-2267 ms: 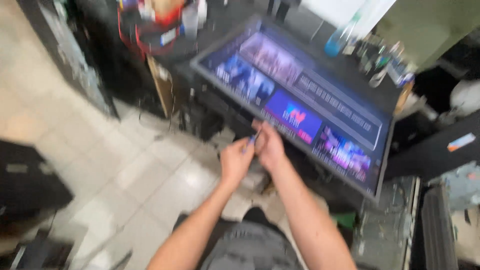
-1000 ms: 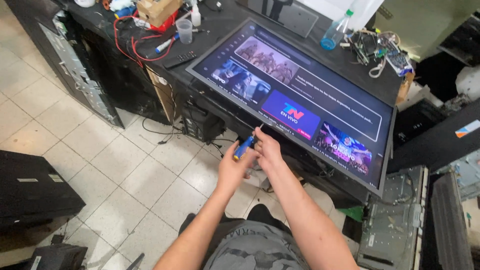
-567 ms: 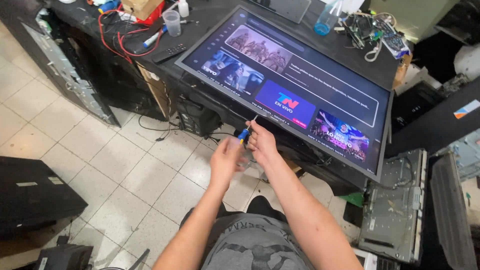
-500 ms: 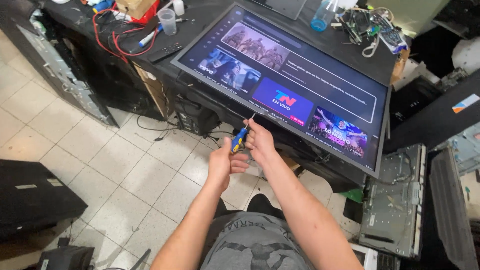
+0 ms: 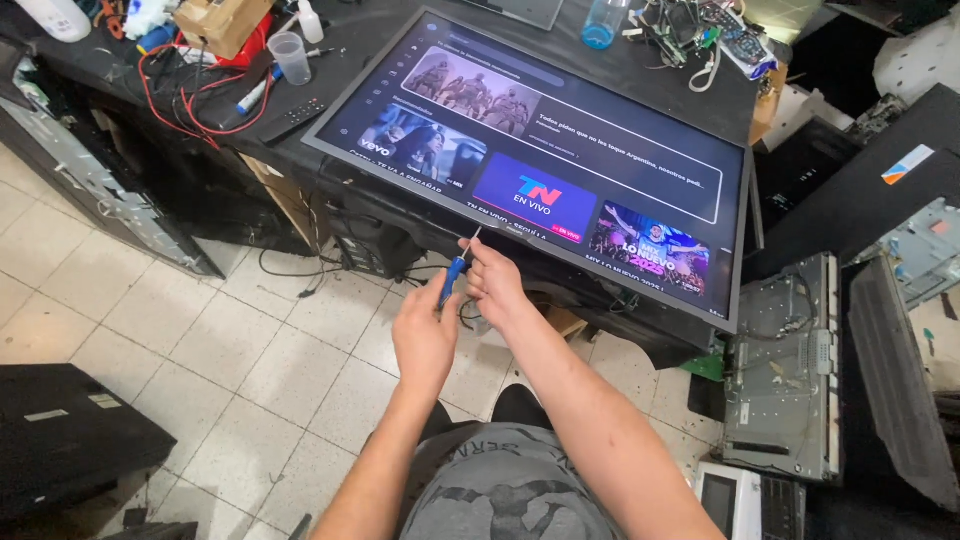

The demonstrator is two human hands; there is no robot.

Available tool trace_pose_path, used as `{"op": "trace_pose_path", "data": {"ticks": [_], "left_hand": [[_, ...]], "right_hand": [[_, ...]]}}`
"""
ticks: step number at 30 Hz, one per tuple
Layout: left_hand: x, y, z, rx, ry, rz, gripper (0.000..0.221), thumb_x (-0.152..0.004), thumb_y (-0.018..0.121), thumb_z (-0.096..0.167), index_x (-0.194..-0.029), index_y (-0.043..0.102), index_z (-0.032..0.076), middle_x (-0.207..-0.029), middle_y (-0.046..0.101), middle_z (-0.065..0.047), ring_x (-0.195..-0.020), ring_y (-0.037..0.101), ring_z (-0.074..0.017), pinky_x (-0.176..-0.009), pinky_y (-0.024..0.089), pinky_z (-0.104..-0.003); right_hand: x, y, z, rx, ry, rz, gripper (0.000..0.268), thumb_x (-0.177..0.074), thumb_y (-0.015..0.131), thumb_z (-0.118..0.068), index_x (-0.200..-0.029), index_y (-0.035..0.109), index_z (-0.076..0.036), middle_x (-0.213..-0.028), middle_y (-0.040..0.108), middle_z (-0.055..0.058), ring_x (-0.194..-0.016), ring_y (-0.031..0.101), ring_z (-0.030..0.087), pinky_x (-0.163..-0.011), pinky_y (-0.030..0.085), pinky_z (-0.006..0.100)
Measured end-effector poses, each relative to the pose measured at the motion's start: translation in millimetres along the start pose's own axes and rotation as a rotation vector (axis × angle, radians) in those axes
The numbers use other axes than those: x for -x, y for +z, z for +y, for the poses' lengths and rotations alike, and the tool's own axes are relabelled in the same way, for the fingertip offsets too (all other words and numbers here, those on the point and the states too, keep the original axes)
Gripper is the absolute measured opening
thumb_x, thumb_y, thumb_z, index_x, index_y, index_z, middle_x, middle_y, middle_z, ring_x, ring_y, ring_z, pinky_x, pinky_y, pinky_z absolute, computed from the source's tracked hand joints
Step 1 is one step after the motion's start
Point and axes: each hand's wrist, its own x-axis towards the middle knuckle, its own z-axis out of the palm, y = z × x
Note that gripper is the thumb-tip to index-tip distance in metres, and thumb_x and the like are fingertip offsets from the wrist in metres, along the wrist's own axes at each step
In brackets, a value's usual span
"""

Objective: Using a screwdriver to repair or assemble a television set on a workbench

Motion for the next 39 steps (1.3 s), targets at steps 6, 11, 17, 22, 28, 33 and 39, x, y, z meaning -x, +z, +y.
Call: {"op": "trace_pose_path", "data": {"ticks": [6,11,17,22,28,33,39], "left_hand": [[-7.3,-17.0,28.7,0.877,-0.643,-0.194,0.059,-0.108,0.069,0.025,-0.154,0.054,-0.010,-0.098,0.080,-0.033,-0.074,0.084,-0.0364,-0.068,0.072,-0.044],[-2.3,-5.5,7.0,0.539,-0.341,-0.068,0.055,-0.107,0.063,0.043,-0.147,0.068,0.004,-0.102,0.078,-0.025,-0.086,0.082,-0.0356,-0.068,0.070,-0.043],[1.0,-8.7,17.3,0.213,-0.249,-0.002,0.044,-0.099,0.082,0.030,-0.141,0.079,0.019,-0.109,0.084,-0.016,-0.095,0.083,-0.0283,-0.079,0.068,-0.040],[-5.9,-5.9,13.2,1.038,-0.827,-0.208,0.069,-0.118,0.040,0.058,-0.123,0.063,-0.007,-0.099,0.080,-0.031,-0.077,0.082,-0.0346,-0.067,0.071,-0.042],[-3.7,-16.4,22.8,0.351,-0.456,-0.090,0.056,-0.092,0.089,0.034,-0.144,0.077,0.016,-0.117,0.084,-0.021,-0.103,0.082,-0.0277,-0.091,0.068,-0.040],[2.7,-4.5,13.1,0.168,-0.172,0.016,0.041,-0.096,0.087,0.021,-0.136,0.081,0.016,-0.106,0.082,-0.020,-0.094,0.082,-0.0309,-0.072,0.071,-0.037],[-9.4,2.2,7.4,0.985,-0.783,-0.202,0.046,-0.115,0.060,0.038,-0.124,0.065,-0.007,-0.098,0.079,-0.036,-0.073,0.081,-0.0370,-0.064,0.071,-0.046]], "right_hand": [[-3.7,-4.8,5.1,-0.014,0.013,-0.015,0.029,-0.112,0.068,-0.030,-0.126,0.074,-0.006,-0.056,0.020,-0.013,-0.042,0.021,0.002,-0.040,0.023,0.016],[-7.8,-3.6,6.2,-0.036,0.025,-0.034,0.029,-0.112,0.068,-0.032,-0.126,0.074,-0.007,-0.056,0.018,-0.013,-0.042,0.020,0.002,-0.039,0.024,0.016],[-12.2,-6.4,3.7,-0.056,0.035,-0.051,0.028,-0.112,0.068,-0.032,-0.127,0.074,-0.009,-0.057,0.018,-0.012,-0.042,0.021,0.003,-0.040,0.024,0.016],[-14.5,-12.4,7.5,-0.073,0.050,-0.062,0.028,-0.112,0.068,-0.032,-0.126,0.074,-0.008,-0.056,0.018,-0.013,-0.041,0.021,0.003,-0.040,0.023,0.017],[-17.6,-11.4,7.7,-0.099,0.053,-0.060,0.027,-0.112,0.067,-0.032,-0.126,0.074,-0.009,-0.057,0.018,-0.011,-0.042,0.022,0.003,-0.041,0.024,0.016],[-21.2,-16.2,9.9,-0.124,0.059,-0.082,0.027,-0.111,0.069,-0.033,-0.125,0.075,-0.011,-0.055,0.018,-0.012,-0.041,0.021,0.003,-0.040,0.023,0.016],[-25.8,-18.0,11.7,-0.151,0.074,-0.090,0.027,-0.111,0.070,-0.033,-0.125,0.075,-0.010,-0.056,0.018,-0.011,-0.041,0.021,0.004,-0.040,0.023,0.017]]}}
